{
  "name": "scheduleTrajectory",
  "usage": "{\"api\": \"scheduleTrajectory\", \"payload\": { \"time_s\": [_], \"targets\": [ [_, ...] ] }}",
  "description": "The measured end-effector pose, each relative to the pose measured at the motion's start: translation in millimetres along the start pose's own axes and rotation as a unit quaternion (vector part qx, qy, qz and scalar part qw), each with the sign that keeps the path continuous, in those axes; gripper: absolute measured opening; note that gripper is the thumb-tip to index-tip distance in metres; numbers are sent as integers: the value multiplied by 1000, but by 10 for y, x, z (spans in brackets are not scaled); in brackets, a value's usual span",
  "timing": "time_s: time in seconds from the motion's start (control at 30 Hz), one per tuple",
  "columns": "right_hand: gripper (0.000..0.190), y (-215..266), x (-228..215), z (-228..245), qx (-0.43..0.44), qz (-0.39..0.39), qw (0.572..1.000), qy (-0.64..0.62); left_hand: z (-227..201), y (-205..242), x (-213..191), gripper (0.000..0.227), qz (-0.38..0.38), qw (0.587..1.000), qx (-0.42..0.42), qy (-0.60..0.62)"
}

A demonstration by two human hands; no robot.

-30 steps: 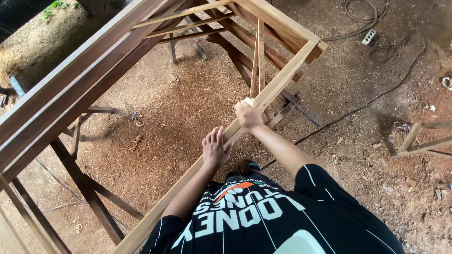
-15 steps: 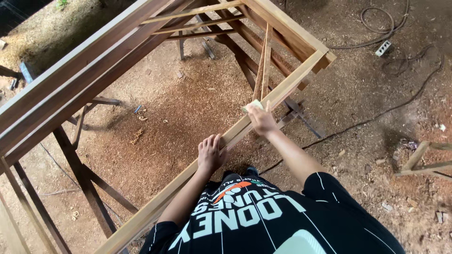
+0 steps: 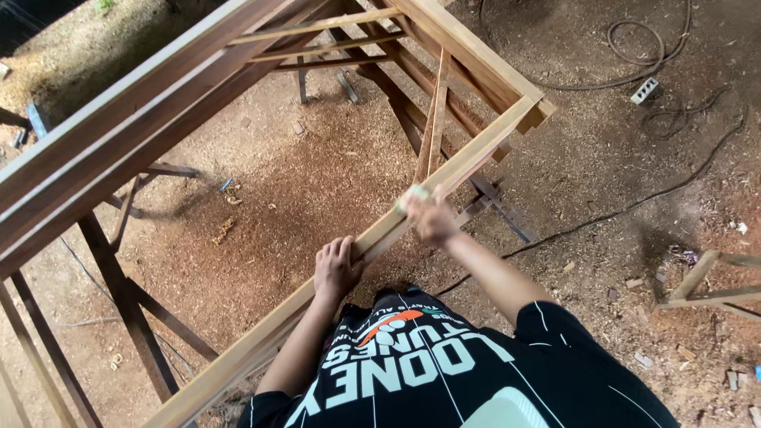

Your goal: The person sands the surfaces and edges of a large wooden frame using a sanding block by hand.

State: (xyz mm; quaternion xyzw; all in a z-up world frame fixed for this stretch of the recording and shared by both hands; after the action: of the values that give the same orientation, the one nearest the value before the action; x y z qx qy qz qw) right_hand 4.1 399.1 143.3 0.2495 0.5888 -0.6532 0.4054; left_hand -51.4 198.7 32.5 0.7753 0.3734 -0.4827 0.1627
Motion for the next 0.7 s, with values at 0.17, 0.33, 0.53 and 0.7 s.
{"api": "scheduleTrajectory", "payload": {
  "time_s": [0.17, 0.33, 0.53, 0.7],
  "targets": [
    [33, 73, 945, -566, 69, 99, 993, -15, -60, -10, -60, 58, -8, 1000, 1, 19],
    [33, 286, 1252, -293, 119, 112, 967, -193, -68, 6, -93, 55, -13, 999, -2, 33],
    [28, 419, 519, -374, 55, 73, 977, -194, -36, 3, -40, 54, 16, 1000, -10, 24],
    [26, 144, 499, -584, 13, -3, 1000, 15, -16, 7, -21, 55, 29, 999, -7, 25]
  ]
}}
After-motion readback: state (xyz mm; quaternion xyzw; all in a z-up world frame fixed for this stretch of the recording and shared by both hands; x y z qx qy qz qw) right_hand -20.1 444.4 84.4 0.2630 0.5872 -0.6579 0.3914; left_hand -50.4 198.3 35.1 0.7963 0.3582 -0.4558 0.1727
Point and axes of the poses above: each hand's wrist, its own y-axis away from the middle knuckle, its own x-axis out of the palm, z = x × y, the point moved 8 cm from there along -y, towards the middle knuckle, and after that the axes turned 9 degrees about y, right-handed, at the moved point
